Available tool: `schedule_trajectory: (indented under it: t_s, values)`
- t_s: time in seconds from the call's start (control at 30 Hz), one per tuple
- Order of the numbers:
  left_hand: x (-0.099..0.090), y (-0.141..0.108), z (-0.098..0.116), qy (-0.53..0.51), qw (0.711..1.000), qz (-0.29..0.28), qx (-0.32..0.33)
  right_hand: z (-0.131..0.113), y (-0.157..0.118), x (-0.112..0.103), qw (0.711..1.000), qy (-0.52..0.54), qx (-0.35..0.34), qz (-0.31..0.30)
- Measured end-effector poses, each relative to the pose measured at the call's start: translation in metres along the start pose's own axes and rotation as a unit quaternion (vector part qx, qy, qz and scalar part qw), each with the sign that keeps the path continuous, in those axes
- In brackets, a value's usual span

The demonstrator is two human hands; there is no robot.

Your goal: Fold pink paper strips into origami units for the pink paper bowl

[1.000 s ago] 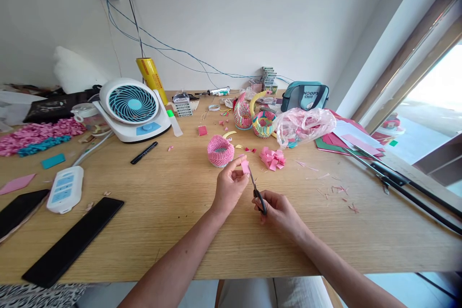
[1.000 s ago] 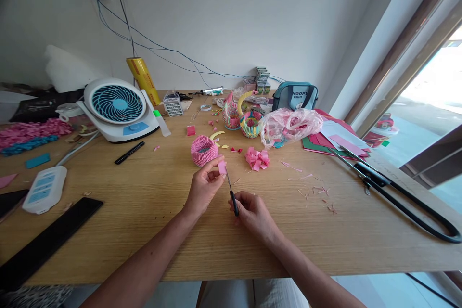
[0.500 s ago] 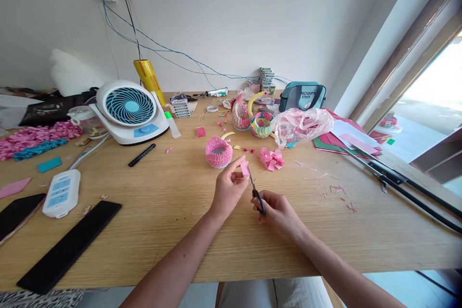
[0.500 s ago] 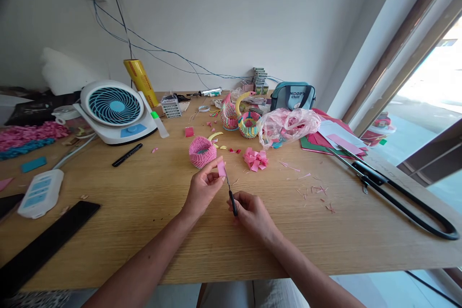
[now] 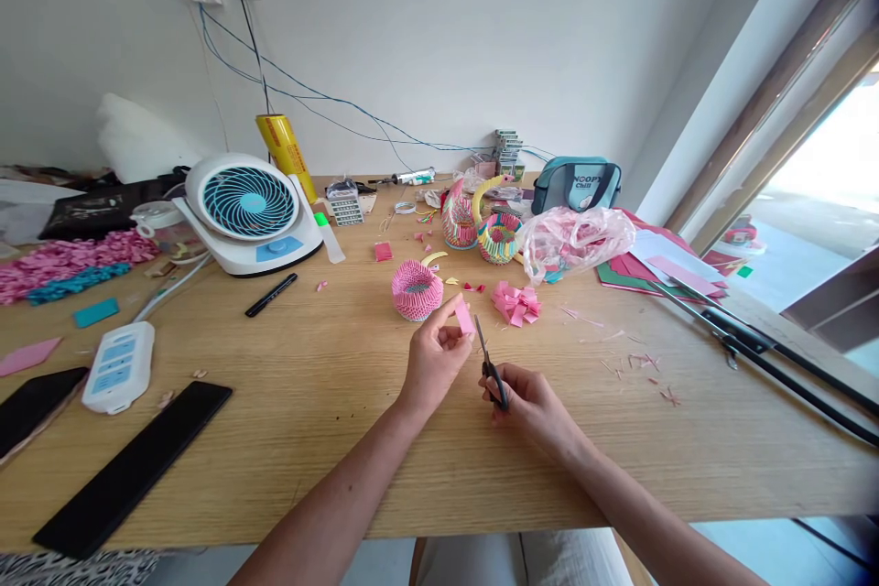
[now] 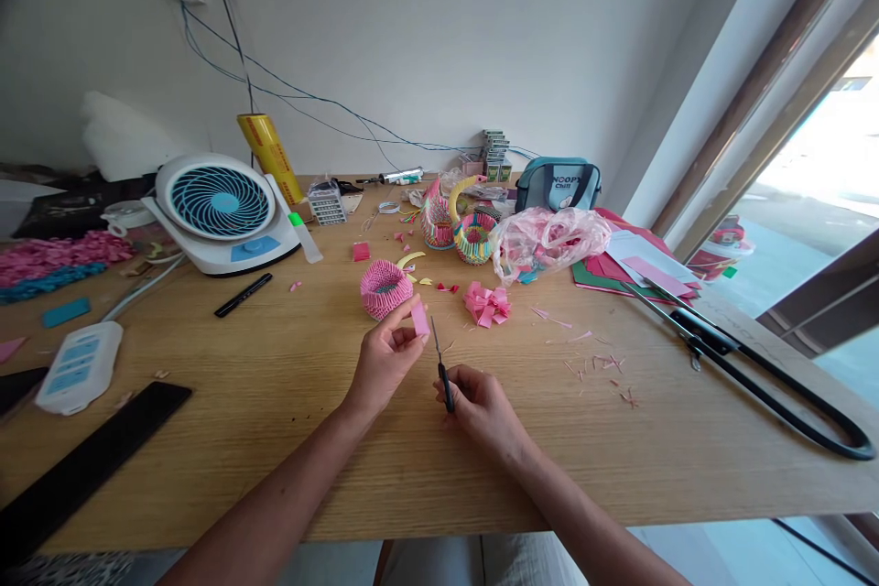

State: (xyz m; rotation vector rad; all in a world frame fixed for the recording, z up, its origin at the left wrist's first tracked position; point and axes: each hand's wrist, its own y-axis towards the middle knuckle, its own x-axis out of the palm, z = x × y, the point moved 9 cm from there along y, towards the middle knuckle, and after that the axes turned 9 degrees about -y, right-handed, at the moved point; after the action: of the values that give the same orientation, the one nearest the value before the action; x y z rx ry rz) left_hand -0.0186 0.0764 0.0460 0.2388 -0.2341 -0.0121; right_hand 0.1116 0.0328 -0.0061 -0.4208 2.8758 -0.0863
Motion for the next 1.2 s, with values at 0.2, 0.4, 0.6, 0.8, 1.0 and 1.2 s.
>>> schedule_trajectory:
  t_s: [0.2, 0.4, 0.6, 0.8, 1.0, 1.2]
  values:
    - [0.003, -0.002, -0.001, -0.015, 1.000, -0.006, -0.011, 0.001, -0.001, 0.002, 1.000, 0.011, -0.001, -0.016]
    - [0.005, -0.002, 0.000, -0.034, 0.999, -0.012, -0.025, 0.001, -0.002, 0.004, 0.999, 0.034, 0.009, -0.025]
    - [0.005, -0.002, 0.000, -0.062, 0.997, -0.015, -0.043, -0.002, -0.002, 0.002, 0.998, 0.055, 0.010, -0.027]
    - [0.004, -0.002, 0.001, -0.084, 0.995, -0.009, -0.053, -0.004, -0.004, 0.003, 0.996, 0.081, 0.013, -0.041]
    - [0.006, -0.004, 0.000, -0.084, 0.995, -0.010, -0.056, -0.002, -0.003, 0.003, 0.997, 0.074, 0.014, -0.033]
    - [0.011, -0.005, -0.004, -0.059, 0.996, -0.034, -0.057, -0.001, -0.002, -0.002, 0.999, 0.034, 0.002, -0.006]
